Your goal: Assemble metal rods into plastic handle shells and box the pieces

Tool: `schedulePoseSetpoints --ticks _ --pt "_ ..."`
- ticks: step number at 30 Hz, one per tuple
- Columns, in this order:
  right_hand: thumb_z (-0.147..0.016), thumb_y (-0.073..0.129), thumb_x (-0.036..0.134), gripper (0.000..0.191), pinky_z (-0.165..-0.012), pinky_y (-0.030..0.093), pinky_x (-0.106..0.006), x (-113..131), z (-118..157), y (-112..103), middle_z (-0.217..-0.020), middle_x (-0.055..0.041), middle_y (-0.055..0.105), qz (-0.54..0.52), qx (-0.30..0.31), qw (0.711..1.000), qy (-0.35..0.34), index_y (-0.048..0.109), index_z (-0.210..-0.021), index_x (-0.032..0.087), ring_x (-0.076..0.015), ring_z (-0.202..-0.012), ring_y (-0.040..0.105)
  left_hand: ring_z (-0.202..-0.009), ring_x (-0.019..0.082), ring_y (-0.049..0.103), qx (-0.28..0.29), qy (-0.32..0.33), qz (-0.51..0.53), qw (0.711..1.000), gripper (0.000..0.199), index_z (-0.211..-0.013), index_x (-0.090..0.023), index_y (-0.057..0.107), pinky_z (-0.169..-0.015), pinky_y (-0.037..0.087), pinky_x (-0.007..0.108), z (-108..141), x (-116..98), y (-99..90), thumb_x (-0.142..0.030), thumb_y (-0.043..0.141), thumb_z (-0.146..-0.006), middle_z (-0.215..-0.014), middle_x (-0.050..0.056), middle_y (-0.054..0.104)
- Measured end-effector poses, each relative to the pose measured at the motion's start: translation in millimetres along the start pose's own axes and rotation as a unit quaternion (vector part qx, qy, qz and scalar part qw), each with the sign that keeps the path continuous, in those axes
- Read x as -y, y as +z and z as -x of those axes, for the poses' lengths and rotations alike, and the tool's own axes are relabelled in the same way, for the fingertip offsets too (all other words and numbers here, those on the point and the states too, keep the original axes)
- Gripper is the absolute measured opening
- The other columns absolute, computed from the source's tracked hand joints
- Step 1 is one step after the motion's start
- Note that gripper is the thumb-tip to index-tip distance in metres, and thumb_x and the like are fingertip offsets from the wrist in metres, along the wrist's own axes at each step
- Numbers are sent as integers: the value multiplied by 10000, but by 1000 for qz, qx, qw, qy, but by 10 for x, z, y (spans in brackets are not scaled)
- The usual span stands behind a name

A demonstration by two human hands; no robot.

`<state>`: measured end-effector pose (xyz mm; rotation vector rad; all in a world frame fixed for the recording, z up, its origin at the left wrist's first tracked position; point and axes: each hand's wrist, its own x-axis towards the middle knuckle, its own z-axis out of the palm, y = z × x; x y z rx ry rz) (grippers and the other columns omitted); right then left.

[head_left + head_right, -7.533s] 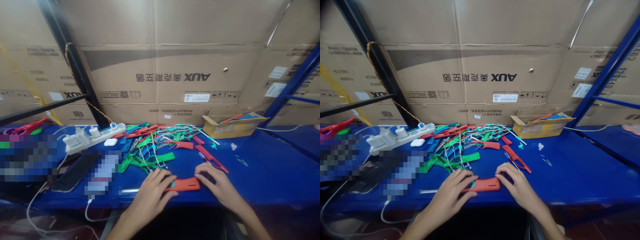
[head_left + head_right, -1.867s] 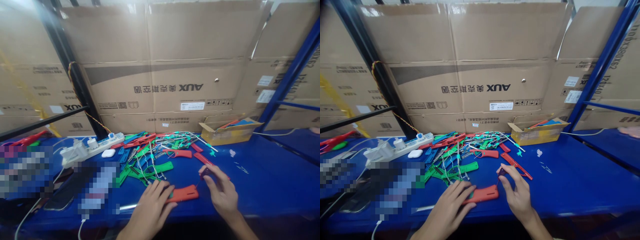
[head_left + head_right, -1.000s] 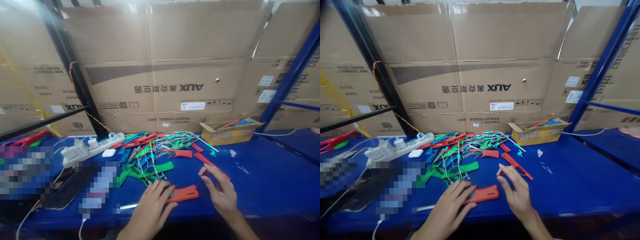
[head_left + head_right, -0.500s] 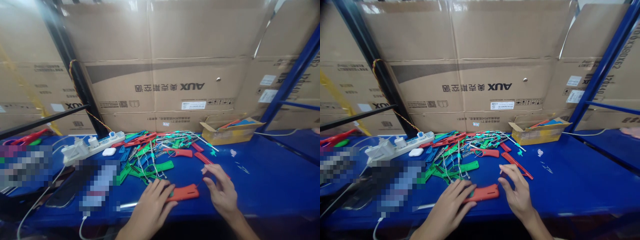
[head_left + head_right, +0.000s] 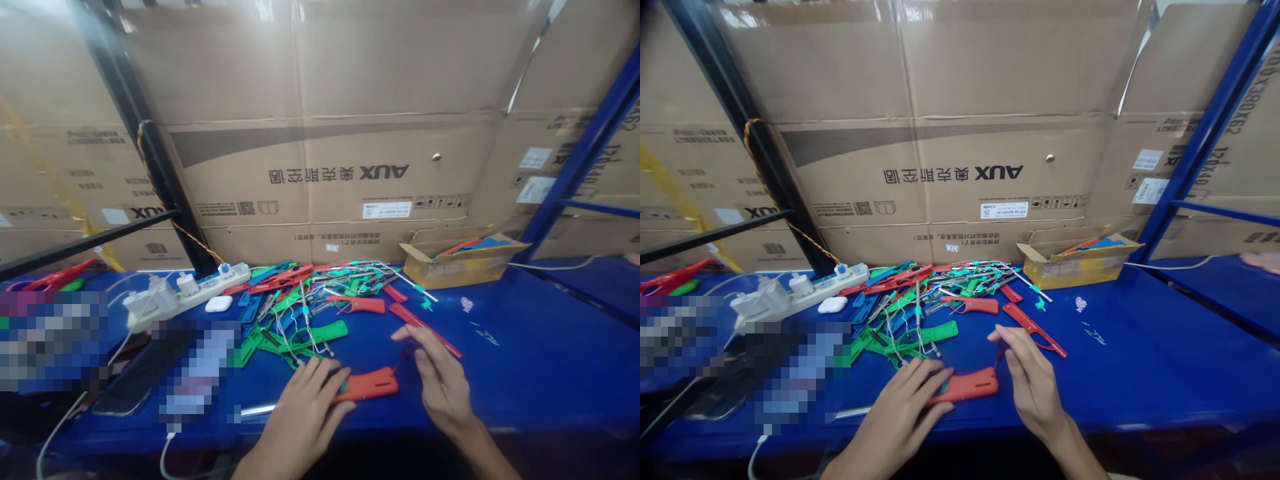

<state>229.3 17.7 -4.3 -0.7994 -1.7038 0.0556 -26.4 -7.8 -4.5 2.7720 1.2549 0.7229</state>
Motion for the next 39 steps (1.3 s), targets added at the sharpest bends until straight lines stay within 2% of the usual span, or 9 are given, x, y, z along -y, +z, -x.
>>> schedulePoseSetpoints --ticks 3,9,12,15,19,25,31,37,39 --pt "-1024 482 128 452 -761 595 -297 8 -9 15 -1012 -44 709 -15 -18 1000 4 517 -1447 284 -164 -838 692 -1164 276 622 5 -1 -1 1000 384 -1393 -222 571 -1002 555 482 -8 5 0 -348 566 -1030 -1283 86 646" --pt "-1009 558 196 346 -771 596 -307 -17 -19 -4 -944 -36 675 -5 -12 1000 -4 610 -1342 277 -172 -843 676 -1162 290 622 14 -3 -6 1000 395 -1399 -228 563 -986 560 498 -5 4 -5 -351 575 -1024 -1295 88 643" --pt "-1039 459 155 408 -768 611 -299 -2 8 -2 -1053 -68 714 10 -2 1000 0 565 -1415 273 -181 -917 710 -1156 287 626 10 0 -7 1000 385 -1389 -226 572 -977 566 487 0 1 -2 -359 568 -1028 -1283 89 650" --pt "-1022 518 158 490 -773 626 -311 -21 38 12 -982 -53 738 15 -27 1000 3 482 -1498 268 -179 -839 727 -1149 283 630 5 1 -7 1000 375 -1376 -222 587 -968 571 470 -3 0 0 -373 551 -1035 -1271 94 657" --pt "-963 656 232 414 -754 623 -322 -45 16 3 -893 -33 704 24 -36 999 -2 612 -1373 267 -186 -779 703 -1141 287 634 3 4 -9 1000 372 -1368 -223 598 -964 572 479 -7 4 3 -382 546 -1036 -1266 94 661" --pt "-1052 442 199 381 -732 626 -291 30 -21 13 -1049 -72 741 1 3 1000 15 580 -1402 256 -187 -896 732 -1142 279 638 -7 6 -11 1000 373 -1371 -227 601 -964 575 470 -8 13 10 -389 536 -1041 -1267 91 662" --pt "-969 650 251 360 -774 626 -335 -61 20 18 -890 -26 711 7 -32 999 31 620 -1327 258 -178 -779 701 -1142 286 637 6 4 -7 1000 375 -1368 -221 597 -959 577 489 -12 8 -11 -381 559 -1031 -1263 91 662" --pt "-1048 460 218 386 -760 632 -292 12 -18 20 -1063 -65 754 9 0 1000 23 580 -1412 263 -192 -923 746 -1128 267 644 -3 8 -11 1000 370 -1367 -232 602 -971 575 453 -16 16 -8 -390 541 -1038 -1259 82 665" --pt "-1043 478 217 406 -759 635 -296 6 -3 30 -1031 -59 765 12 -15 1000 25 553 -1439 258 -188 -879 753 -1123 264 644 -9 9 -14 1000 370 -1361 -235 610 -964 577 441 -14 18 -8 -403 533 -1041 -1253 82 668"
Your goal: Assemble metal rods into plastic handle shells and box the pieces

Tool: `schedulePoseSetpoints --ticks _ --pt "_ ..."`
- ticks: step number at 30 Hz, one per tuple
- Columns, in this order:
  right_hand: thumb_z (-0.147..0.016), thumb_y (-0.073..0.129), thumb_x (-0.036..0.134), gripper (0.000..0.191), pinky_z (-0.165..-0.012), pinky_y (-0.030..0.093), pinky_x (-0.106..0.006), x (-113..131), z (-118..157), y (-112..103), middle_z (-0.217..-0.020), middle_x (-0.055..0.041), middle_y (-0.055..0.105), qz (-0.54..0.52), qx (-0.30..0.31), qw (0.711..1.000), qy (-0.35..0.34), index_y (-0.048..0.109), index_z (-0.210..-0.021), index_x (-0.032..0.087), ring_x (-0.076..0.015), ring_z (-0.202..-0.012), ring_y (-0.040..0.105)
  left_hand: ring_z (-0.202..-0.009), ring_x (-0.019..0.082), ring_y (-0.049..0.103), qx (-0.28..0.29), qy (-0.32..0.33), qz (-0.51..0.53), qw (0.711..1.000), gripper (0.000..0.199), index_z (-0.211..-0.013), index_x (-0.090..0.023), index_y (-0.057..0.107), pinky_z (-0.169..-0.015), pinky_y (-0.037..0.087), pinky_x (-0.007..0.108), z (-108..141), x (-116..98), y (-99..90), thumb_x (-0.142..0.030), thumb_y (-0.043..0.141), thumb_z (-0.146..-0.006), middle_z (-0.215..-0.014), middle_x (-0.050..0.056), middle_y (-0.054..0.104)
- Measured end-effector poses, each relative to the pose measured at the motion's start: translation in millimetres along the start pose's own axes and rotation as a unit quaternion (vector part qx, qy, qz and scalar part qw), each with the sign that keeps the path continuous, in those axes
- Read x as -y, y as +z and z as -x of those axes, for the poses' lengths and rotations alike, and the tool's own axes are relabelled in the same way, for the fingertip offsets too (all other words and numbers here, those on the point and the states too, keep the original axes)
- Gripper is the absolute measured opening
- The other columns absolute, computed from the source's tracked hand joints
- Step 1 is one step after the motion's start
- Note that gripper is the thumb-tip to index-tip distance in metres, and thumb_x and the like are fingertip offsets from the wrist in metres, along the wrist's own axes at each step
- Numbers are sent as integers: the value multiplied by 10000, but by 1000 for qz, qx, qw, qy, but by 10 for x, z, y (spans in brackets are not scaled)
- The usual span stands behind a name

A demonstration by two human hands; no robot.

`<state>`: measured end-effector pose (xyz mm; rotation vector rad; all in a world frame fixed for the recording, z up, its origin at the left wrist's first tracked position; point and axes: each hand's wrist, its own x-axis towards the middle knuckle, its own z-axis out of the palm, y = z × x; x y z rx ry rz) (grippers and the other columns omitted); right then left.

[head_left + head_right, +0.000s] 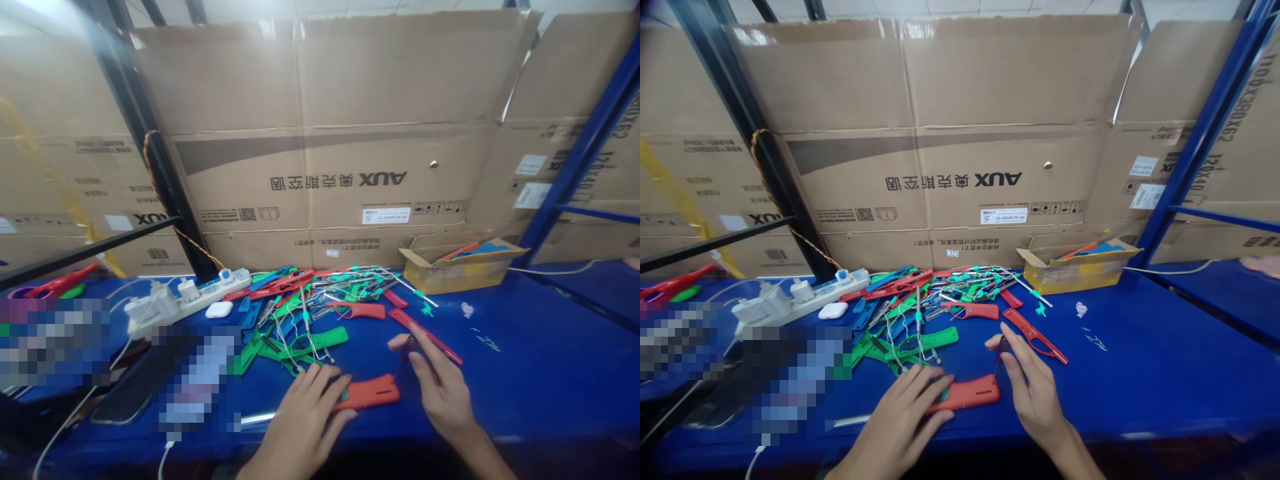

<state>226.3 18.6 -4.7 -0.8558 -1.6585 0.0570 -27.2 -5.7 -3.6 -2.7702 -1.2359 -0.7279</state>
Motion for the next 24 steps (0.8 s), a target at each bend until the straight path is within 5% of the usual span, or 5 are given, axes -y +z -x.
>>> schedulePoseSetpoints --ticks 6,13,18,24 --pt "-986 614 240 329 -762 619 -301 -34 -7 -22 -922 -27 719 9 -2 1000 -13 649 -1310 281 -181 -809 712 -1114 257 643 -4 6 0 1000 368 -1359 -237 611 -957 577 439 3 5 0 -409 518 -1047 -1250 81 668" --pt "-1005 561 173 486 -818 605 -339 -89 61 37 -1065 -75 704 -25 -36 999 32 480 -1478 251 -194 -949 699 -1126 269 642 2 3 0 1000 374 -1363 -225 604 -955 578 459 14 11 17 -405 522 -1046 -1253 84 665" --pt "-950 673 215 347 -793 574 -342 -109 23 -6 -959 -32 650 -15 -19 1000 -1 617 -1287 273 -182 -857 658 -1141 276 632 12 0 2 1000 375 -1373 -224 593 -970 569 472 5 -1 2 -397 514 -1049 -1271 91 658" --pt "-1042 431 149 438 -822 579 -309 -5 -17 -26 -1107 -69 685 2 26 999 -25 530 -1449 276 -194 -1008 672 -1134 271 633 16 -2 7 1000 374 -1379 -226 579 -966 570 467 -11 -9 -22 -392 515 -1050 -1277 87 654"
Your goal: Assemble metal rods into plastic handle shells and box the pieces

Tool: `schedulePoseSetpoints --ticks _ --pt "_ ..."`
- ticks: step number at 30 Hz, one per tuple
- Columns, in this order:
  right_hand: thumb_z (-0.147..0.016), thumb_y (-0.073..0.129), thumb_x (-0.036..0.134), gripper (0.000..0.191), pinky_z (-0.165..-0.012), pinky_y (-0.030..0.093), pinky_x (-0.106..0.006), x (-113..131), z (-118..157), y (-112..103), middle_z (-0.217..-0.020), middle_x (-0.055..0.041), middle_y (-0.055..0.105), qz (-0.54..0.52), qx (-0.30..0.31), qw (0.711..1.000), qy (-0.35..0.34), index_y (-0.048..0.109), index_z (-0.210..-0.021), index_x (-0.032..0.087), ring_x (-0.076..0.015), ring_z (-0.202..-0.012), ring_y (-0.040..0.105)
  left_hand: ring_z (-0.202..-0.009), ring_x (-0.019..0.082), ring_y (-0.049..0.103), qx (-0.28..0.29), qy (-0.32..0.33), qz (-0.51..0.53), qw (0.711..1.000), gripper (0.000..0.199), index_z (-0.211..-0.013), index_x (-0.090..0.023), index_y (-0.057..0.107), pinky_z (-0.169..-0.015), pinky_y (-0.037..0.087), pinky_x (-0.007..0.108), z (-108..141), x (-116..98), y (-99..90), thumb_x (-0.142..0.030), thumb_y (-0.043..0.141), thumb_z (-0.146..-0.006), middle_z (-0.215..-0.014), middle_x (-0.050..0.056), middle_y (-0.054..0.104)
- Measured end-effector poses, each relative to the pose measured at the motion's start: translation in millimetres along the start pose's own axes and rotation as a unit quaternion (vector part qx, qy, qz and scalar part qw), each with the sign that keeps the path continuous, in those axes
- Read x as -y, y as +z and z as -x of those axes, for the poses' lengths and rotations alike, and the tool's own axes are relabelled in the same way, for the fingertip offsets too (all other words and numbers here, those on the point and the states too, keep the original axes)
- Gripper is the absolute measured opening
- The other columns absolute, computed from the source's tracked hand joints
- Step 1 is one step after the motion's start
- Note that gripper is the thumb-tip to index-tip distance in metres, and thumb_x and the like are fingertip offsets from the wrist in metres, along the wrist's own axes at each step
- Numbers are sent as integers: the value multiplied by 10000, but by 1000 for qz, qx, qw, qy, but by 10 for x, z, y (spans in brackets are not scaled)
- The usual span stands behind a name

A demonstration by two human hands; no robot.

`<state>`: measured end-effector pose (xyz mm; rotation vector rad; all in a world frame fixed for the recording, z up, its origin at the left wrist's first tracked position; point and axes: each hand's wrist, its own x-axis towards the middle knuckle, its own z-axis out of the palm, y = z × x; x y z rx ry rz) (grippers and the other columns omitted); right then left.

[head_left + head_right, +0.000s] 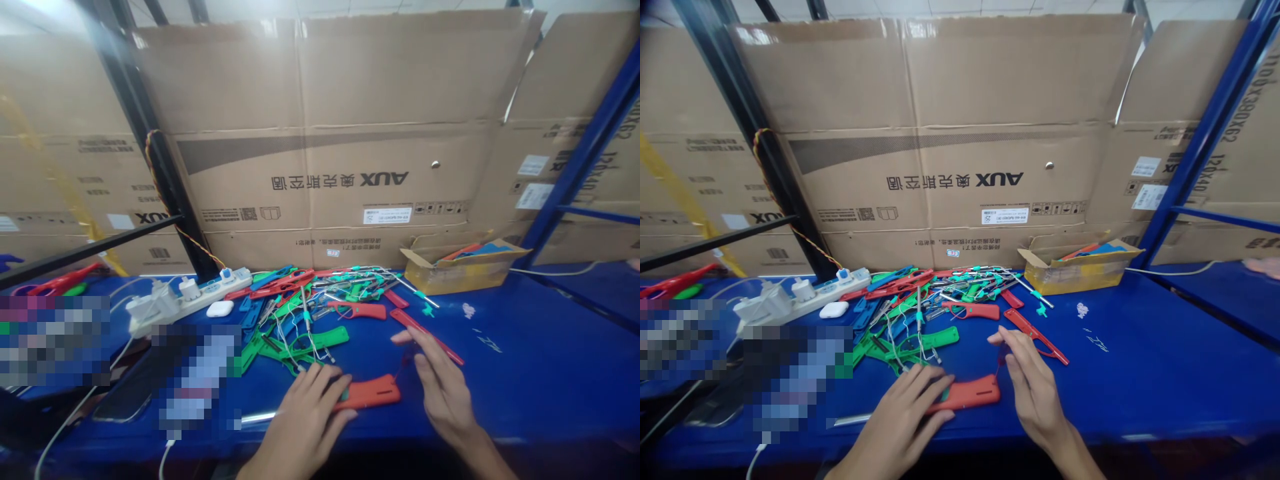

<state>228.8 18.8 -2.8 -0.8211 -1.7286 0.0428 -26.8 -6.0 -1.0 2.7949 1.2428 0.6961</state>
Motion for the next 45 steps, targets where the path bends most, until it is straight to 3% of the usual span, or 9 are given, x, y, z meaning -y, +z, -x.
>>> schedulePoseSetpoints --ticks 6,13,21,27,31,35,41,45 --pt "-988 576 138 421 -821 570 -280 -30 -16 13 -953 -13 656 -30 -19 999 -7 586 -1373 309 -157 -852 646 -1154 282 632 -6 1 -8 1000 375 -1374 -228 585 -965 574 464 19 3 19 -396 524 -1045 -1275 89 659" --pt "-1016 461 89 467 -791 585 -258 -16 22 23 -1119 -52 680 -47 7 999 2 553 -1414 315 -171 -1002 660 -1158 290 626 7 -4 -2 1000 382 -1390 -231 568 -982 563 501 14 13 34 -363 559 -1032 -1289 88 647" --pt "-948 639 113 460 -868 566 -300 -62 14 21 -978 -19 648 -59 -11 998 -20 579 -1358 312 -162 -898 642 -1142 292 635 9 0 -7 1000 385 -1383 -214 573 -969 571 510 9 16 31 -354 572 -1025 -1277 95 653" --pt "-1032 430 111 443 -838 589 -270 -2 32 0 -1140 -60 678 -50 33 998 5 561 -1404 313 -165 -1004 674 -1151 287 633 -2 3 -6 1000 385 -1386 -222 572 -977 570 501 14 15 41 -370 561 -1030 -1278 90 654" --pt "-1017 509 131 486 -842 593 -279 -44 64 36 -1074 -39 699 -85 -1 996 20 498 -1461 329 -161 -952 694 -1133 286 638 2 1 -4 1000 380 -1381 -226 574 -970 573 498 8 13 38 -364 569 -1026 -1273 92 657" --pt "-971 625 166 409 -820 586 -279 -89 64 19 -1012 -29 666 -89 -4 996 10 597 -1351 315 -160 -898 670 -1140 292 635 7 -1 -3 1000 390 -1387 -226 568 -972 571 507 13 15 35 -366 574 -1023 -1280 95 653" --pt "-1031 471 143 393 -841 591 -284 -6 31 -6 -1071 -50 705 -63 22 998 -2 576 -1374 303 -179 -1001 684 -1157 288 629 7 -2 1 1000 390 -1393 -230 563 -985 566 508 23 26 42 -354 574 -1024 -1285 89 648" --pt "-1022 502 131 445 -820 598 -276 -35 56 36 -1028 -34 702 -92 -13 995 26 515 -1428 315 -156 -915 694 -1152 286 629 3 1 1 1000 382 -1388 -220 569 -980 567 503 24 24 45 -365 549 -1035 -1282 96 648"
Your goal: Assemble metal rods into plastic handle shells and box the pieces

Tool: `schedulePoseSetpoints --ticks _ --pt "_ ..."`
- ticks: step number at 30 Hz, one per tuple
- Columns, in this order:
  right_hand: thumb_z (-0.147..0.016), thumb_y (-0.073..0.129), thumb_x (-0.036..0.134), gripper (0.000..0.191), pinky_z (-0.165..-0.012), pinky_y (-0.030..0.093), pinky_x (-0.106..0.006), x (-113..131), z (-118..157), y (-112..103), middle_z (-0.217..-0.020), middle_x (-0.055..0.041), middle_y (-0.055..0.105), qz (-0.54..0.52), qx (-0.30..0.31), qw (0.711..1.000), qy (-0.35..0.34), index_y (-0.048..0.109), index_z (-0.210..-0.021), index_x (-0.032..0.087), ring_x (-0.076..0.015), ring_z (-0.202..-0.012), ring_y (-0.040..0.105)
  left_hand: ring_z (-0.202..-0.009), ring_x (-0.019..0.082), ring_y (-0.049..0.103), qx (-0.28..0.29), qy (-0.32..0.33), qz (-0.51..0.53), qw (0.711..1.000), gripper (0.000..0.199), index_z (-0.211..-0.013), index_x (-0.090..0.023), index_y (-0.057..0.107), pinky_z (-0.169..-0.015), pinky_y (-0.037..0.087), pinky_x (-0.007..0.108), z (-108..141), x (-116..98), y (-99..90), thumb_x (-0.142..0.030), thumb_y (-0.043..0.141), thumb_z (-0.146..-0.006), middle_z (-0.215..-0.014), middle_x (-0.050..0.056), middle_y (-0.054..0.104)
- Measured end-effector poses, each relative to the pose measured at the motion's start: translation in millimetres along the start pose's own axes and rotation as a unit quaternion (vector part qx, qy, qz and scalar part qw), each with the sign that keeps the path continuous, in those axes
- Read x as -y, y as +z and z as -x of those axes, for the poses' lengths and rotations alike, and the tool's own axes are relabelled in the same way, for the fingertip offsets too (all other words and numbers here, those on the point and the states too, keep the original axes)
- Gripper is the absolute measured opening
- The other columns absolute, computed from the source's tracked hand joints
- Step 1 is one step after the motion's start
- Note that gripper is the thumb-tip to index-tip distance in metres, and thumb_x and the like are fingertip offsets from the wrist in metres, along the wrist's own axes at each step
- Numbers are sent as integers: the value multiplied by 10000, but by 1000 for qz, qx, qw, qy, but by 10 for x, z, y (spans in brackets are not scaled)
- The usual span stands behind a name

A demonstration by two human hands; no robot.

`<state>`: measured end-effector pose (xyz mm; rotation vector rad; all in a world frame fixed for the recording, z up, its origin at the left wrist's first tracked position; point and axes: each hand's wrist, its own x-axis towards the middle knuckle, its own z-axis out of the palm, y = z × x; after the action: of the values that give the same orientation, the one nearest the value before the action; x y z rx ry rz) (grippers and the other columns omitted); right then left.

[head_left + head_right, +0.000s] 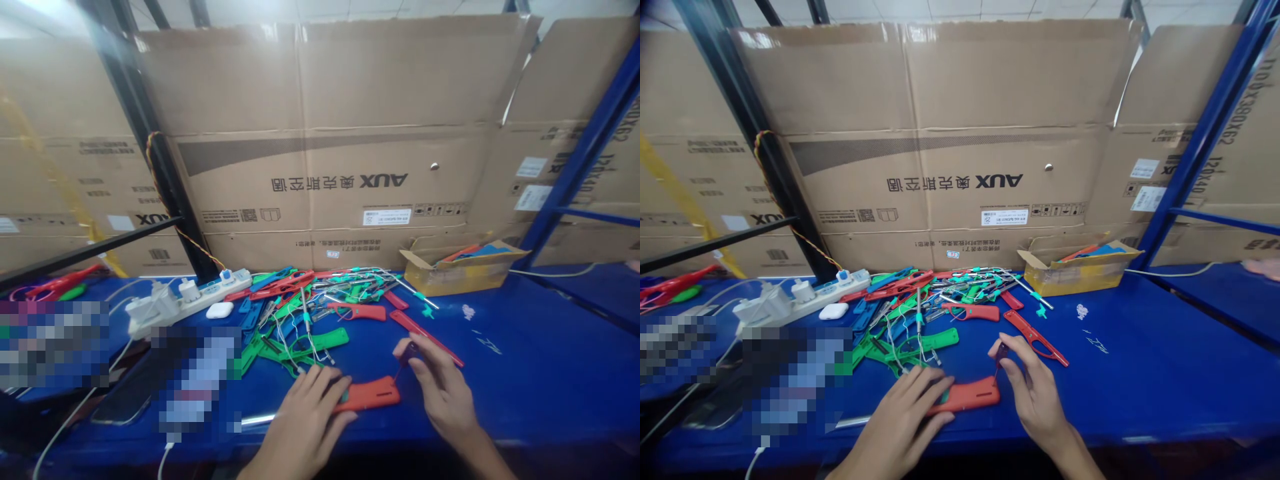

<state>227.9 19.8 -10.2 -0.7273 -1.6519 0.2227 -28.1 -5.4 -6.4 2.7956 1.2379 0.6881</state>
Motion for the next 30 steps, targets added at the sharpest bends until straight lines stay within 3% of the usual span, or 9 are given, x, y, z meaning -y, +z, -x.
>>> schedulePoseSetpoints --ticks 6,11,19,30 --pt "-976 617 172 351 -779 601 -315 -28 -22 -33 -945 -37 686 3 10 1000 -22 630 -1301 305 -183 -874 677 -1131 271 639 -9 2 -7 1000 376 -1371 -218 593 -963 577 464 -12 -7 -21 -400 498 -1056 -1263 99 660" --pt "-1026 471 143 402 -823 615 -339 51 -34 -40 -1098 -54 737 30 29 999 -21 598 -1361 324 -213 -1014 709 -1136 279 640 -9 2 -6 1000 373 -1373 -218 587 -971 573 484 -14 -7 -22 -377 543 -1038 -1265 89 660" --pt "-1002 522 118 444 -725 619 -291 63 -59 -37 -1003 -19 741 17 9 1000 -20 606 -1369 354 -178 -859 717 -1130 273 639 -7 0 -3 1000 370 -1373 -223 584 -978 566 474 -14 -11 -12 -371 550 -1036 -1265 87 658" --pt "-906 727 168 302 -730 609 -350 1 -52 -67 -902 -48 735 2 -44 999 -12 715 -1189 272 -205 -793 709 -1139 279 632 -15 -4 -9 1000 375 -1370 -231 595 -951 577 449 -10 -5 3 -390 556 -1032 -1261 87 662"
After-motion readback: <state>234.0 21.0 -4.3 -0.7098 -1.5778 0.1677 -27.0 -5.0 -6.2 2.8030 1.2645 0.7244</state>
